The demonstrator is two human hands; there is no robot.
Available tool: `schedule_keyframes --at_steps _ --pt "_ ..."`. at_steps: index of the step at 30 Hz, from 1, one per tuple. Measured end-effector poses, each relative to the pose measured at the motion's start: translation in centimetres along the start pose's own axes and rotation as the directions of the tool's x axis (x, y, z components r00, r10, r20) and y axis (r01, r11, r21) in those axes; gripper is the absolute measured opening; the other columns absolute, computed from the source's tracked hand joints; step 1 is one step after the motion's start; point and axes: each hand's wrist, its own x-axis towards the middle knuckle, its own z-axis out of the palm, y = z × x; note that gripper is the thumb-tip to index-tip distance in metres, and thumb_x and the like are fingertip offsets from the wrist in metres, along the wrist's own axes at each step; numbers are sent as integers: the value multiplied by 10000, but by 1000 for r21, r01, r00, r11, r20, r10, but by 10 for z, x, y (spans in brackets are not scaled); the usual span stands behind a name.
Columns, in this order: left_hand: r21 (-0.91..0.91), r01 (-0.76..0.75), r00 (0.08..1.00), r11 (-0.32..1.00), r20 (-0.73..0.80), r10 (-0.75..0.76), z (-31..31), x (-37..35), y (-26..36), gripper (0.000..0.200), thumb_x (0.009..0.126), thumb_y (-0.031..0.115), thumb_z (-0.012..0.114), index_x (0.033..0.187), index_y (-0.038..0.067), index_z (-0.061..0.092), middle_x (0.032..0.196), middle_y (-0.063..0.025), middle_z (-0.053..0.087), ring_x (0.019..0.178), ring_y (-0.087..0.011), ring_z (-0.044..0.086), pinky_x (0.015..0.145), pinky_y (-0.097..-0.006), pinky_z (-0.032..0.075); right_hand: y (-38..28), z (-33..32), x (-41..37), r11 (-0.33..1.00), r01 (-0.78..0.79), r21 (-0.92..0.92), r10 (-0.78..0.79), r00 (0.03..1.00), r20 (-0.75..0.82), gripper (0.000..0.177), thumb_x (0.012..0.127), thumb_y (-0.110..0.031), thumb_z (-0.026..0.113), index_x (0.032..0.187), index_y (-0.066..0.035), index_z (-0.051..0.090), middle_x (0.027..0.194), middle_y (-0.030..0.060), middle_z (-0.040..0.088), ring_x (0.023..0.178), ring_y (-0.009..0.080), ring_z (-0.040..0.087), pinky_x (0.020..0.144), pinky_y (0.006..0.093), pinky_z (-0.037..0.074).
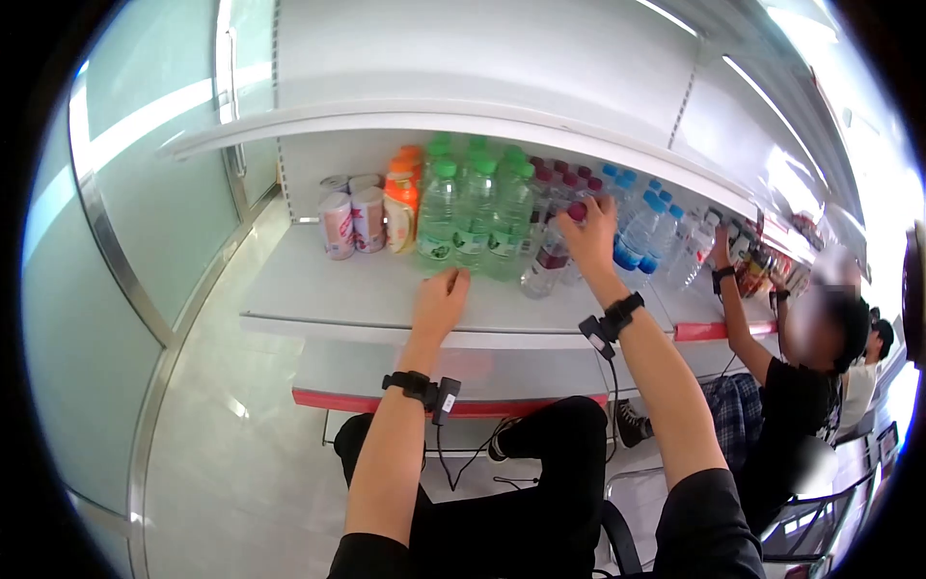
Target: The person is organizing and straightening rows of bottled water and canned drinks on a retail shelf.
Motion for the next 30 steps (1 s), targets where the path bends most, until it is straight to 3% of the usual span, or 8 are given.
schedule_keyframes --at_steps 5,7,11,16,19,23,28,30 --pt "276 -54 995 960 93 29 10 -10 29 364 929 341 614 749 25 602 685 -176 622 616 -337 605 590 -441 450 20 14 6 997 -60 -46 55 993 -105 369 694 -283 756 952 -31 676 1111 190 514 1050 398 502 845 502 444" --pt "324 -363 932 874 116 344 27 -17 38 288 886 281 688 783 25 604 679 -109 632 572 -293 582 515 -391 444 29 14 6 997 -79 -26 75 989 -128 376 696 -289 754 957 -29 674 1122 192 511 1055 402 503 846 503 446" --pt "405 -314 949 858 99 300 79 -3 65 290 837 320 725 871 47 633 788 -126 686 671 -337 658 580 -423 509 37 6 4 997 -79 4 79 989 -128 397 710 -304 748 977 -21 669 1144 198 504 1063 406 508 841 511 451" --pt "600 -87 966 795 247 -80 130 38 73 563 793 451 751 1094 -2 609 957 -214 711 885 -405 693 747 -478 558 41 -4 4 996 -63 -58 60 997 -57 430 757 -337 740 1027 -14 655 1172 205 500 1079 404 504 845 519 444" --pt "548 -83 993 832 117 21 135 29 58 588 818 503 717 1108 2 608 923 -231 709 861 -426 689 734 -494 551 37 -2 -9 999 32 -37 -35 996 -82 565 843 -328 693 1307 -54 525 1268 238 453 1146 419 479 929 514 416" --pt "546 10 995 838 74 -60 136 28 54 606 828 502 709 1140 -4 592 914 -244 706 858 -430 688 723 -499 549 54 17 -44 984 119 133 -88 972 -217 703 833 -221 696 1430 -21 384 1297 268 423 1202 452 428 979 540 386" --pt "596 -150 989 789 83 125 140 24 43 564 871 412 684 1239 23 507 847 -246 696 775 -446 677 668 -520 538 77 41 -87 964 -246 99 245 969 22 863 767 -75 693 1461 96 209 1321 294 391 1206 471 367 1052 518 327" --pt "598 -116 992 793 106 65 136 22 54 533 887 360 670 1246 19 473 881 -236 696 790 -433 681 666 -524 539 76 43 -93 965 -245 94 246 969 -3 860 756 -87 701 1449 100 227 1297 292 401 1177 464 379 1047 519 327"
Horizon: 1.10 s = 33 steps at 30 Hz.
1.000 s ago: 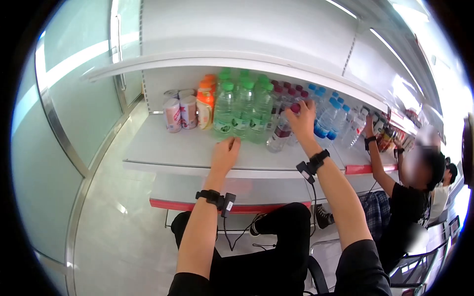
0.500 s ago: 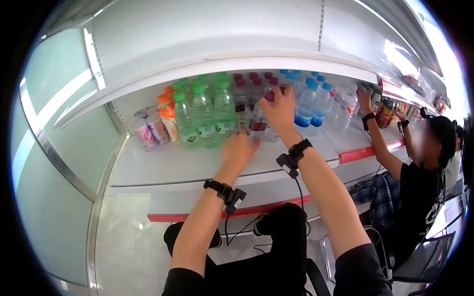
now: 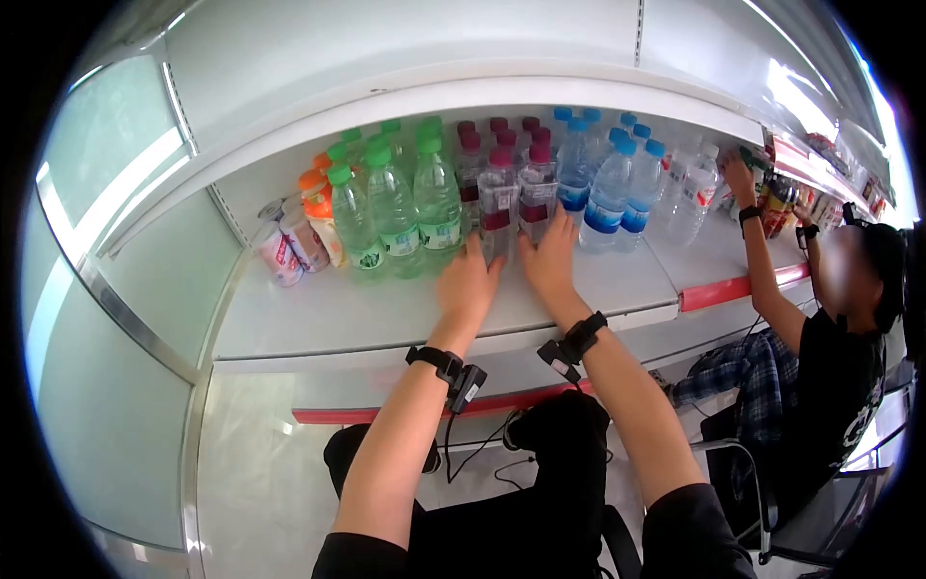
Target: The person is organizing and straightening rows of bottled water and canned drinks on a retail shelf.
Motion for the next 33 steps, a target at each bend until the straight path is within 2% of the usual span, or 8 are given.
schedule_keyframes --at_steps 6,8,11,17,18,20,25,33 --pt "26 37 999 999 14 -37 10 3 -7 485 899 195 637 1276 17 388 872 -205 699 742 -415 683 625 -521 539 -19 -17 4 988 -116 -102 126 987 97 693 728 -141 791 1259 79 404 1236 274 435 1136 449 441 990 510 386" --pt "40 -7 1000 999 -29 8 14 4 -11 482 894 165 632 1278 16 383 862 -199 701 719 -412 682 613 -519 538 -16 -17 6 983 -179 51 177 984 36 585 746 -171 815 1151 58 460 1197 256 472 1046 410 525 898 459 460" --pt "-6 -40 999 999 20 40 10 4 -9 490 871 167 648 1272 32 401 841 -173 705 697 -406 681 603 -509 541 -7 -15 6 987 -149 60 148 989 21 569 775 -242 811 1169 54 526 1068 208 560 840 313 593 769 395 506" --pt "-112 -178 983 978 25 181 10 -1 -7 552 865 204 651 1345 104 397 1052 -164 693 797 -395 684 670 -492 549 12 -4 6 997 -75 17 74 997 30 525 840 -185 736 1268 57 552 1163 214 577 799 295 623 753 389 512" --pt "-107 -197 980 975 -14 196 9 0 -6 580 858 202 653 1365 97 392 1111 -179 655 853 -395 677 687 -490 554 14 -3 8 997 -75 16 74 997 30 525 840 -185 736 1268 57 552 1163 214 577 799 295 623 753 389 512" --pt "-112 -207 978 972 -50 203 8 -2 -2 608 850 200 655 1384 91 386 1170 -194 617 908 -396 669 703 -489 558 14 -3 8 994 -102 38 99 993 59 509 820 -83 693 1269 67 506 1261 256 531 1131 426 554 925 435 481" --pt "29 -331 903 943 -279 326 3 -3 2 607 828 192 666 1356 28 414 1143 -209 564 1021 -395 629 732 -472 570 2 -12 10 967 -216 132 201 973 116 539 780 -91 712 1249 55 489 1245 263 556 1140 437 554 954 448 463" --pt "-26 -187 982 982 -39 186 9 -5 0 650 836 230 671 1380 19 383 1167 -267 566 951 -422 653 727 -479 573 -7 -16 13 970 -243 -12 239 943 232 634 728 -214 805 1238 44 532 1206 260 608 1113 420 590 937 443 477"
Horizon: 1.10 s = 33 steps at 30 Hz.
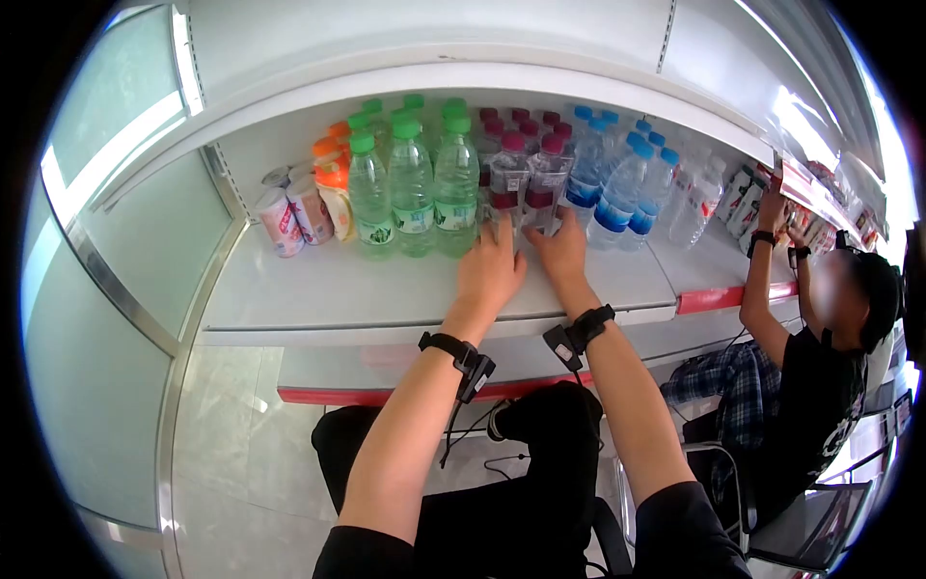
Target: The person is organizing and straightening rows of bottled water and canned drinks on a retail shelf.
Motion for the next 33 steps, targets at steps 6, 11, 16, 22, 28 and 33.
schedule_keyframes --at_steps 6,11,16,22,28,33 --pt "-57 -31 1000 998 2 31 -3 -1 -1 753 837 286 681 1436 9 319 1214 -272 577 962 -442 652 756 -493 570 2 1 1 1000 0 14 0 1000 -16 631 730 -224 818 1236 48 557 1216 250 620 1116 405 599 926 434 483" --pt "-153 -54 998 987 15 57 -8 -2 1 805 831 313 691 1461 -4 303 1290 -321 513 965 -442 655 763 -468 576 2 -1 0 994 -2 107 10 997 -75 554 731 -209 822 1164 38 581 1168 232 632 1065 404 616 895 430 490" --pt "-51 -93 994 994 58 96 1 -2 -5 822 847 313 681 1504 58 259 1359 -316 479 1082 -481 603 841 -489 557 2 -1 -2 999 49 16 -47 991 -125 550 744 -227 818 1160 29 563 1133 229 624 1053 414 610 885 439 491" --pt "-44 -68 997 997 45 70 5 -2 -5 885 829 253 696 1550 104 203 1357 -297 453 1121 -457 573 876 -498 537 8 2 0 998 52 20 -51 995 -83 580 768 -269 803 1192 28 543 1164 247 611 1075 424 601 891 448 492" --pt "-21 -87 996 996 17 87 5 -2 -5 896 815 218 706 1550 109 206 1328 -287 472 1098 -440 579 875 -492 532 19 5 2 992 107 -68 -115 986 -118 565 795 -291 750 1221 33 571 1015 225 693 876 358 675 755 411 522" --pt "-14 -84 996 996 1 84 3 -3 -4 871 817 218 703 1541 104 233 1323 -279 477 1104 -436 577 871 -477 537 19 5 7 976 -74 206 76 997 -3 579 804 -291 692 1244 65 570 1230 274 596 1073 418 610 901 436 490"
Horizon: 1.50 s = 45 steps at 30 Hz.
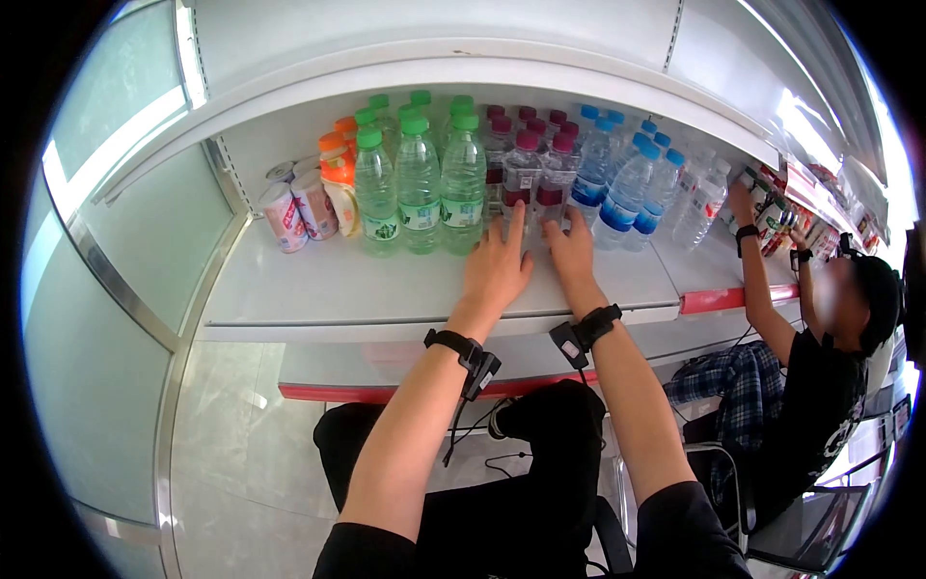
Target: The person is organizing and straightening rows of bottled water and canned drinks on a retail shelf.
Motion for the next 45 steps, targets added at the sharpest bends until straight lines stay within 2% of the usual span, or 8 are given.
schedule_keyframes --at_steps 18,21,26,29,39,42,44,45 --pt "-73 64 998 995 5 -64 0 0 -3 678 864 211 647 1468 110 356 1190 -196 552 991 -395 632 781 -476 556 -10 -4 -3 995 -96 38 93 993 74 616 812 -227 662 1335 46 489 1236 258 620 771 302 710 771 399 543" --pt "-69 68 998 995 4 -68 2 0 -3 677 865 213 644 1469 116 352 1184 -194 553 995 -397 630 785 -480 553 -5 -2 -1 995 -88 45 85 994 61 596 814 -212 658 1330 35 491 1247 256 614 838 320 707 782 402 544" --pt "-53 68 998 996 1 -68 4 1 -4 686 863 210 641 1472 122 339 1186 -199 552 1007 -402 624 794 -484 549 6 2 3 999 29 36 -29 999 -15 601 805 -202 661 1331 19 470 1289 251 581 1146 384 595 945 426 482" --pt "-63 63 998 996 -18 -64 4 1 -4 695 859 210 642 1475 127 330 1187 -205 553 1007 -407 623 786 -489 550 4 2 2 998 51 36 -50 998 -32 606 792 -190 675 1320 24 470 1280 246 579 1202 393 551 1001 424 439" --pt "-131 50 996 990 -70 -60 3 1 -3 707 853 182 645 1467 84 308 1221 -237 549 1048 -429 604 807 -495 548 -9 -5 -3 989 140 -50 -146 974 -174 542 775 -187 712 1239 10 512 1195 226 604 1143 376 576 951 421 461" --pt "-178 6 995 984 -94 -23 5 2 -6 716 854 151 637 1473 63 289 1276 -263 506 1114 -448 564 880 -495 525 -12 -2 -3 994 105 -34 -109 987 -122 595 772 -215 734 1275 4 502 1210 236 608 1131 375 593 933 423 471" --pt "-207 -27 995 978 -96 7 7 2 -9 725 853 131 631 1480 51 274 1313 -281 475 1156 -467 535 932 -501 505 -23 -6 -6 995 -91 -48 94 993 76 660 769 -242 755 1324 -9 484 1238 254 606 1118 378 609 917 432 483" --pt "-254 -42 997 966 -71 24 9 2 -12 751 843 123 636 1498 89 270 1374 -297 415 1230 -480 474 985 -504 473 -31 -9 -8 995 -90 -48 93 993 74 660 769 -242 755 1324 -9 484 1238 254 606 1118 378 609 917 432 483"
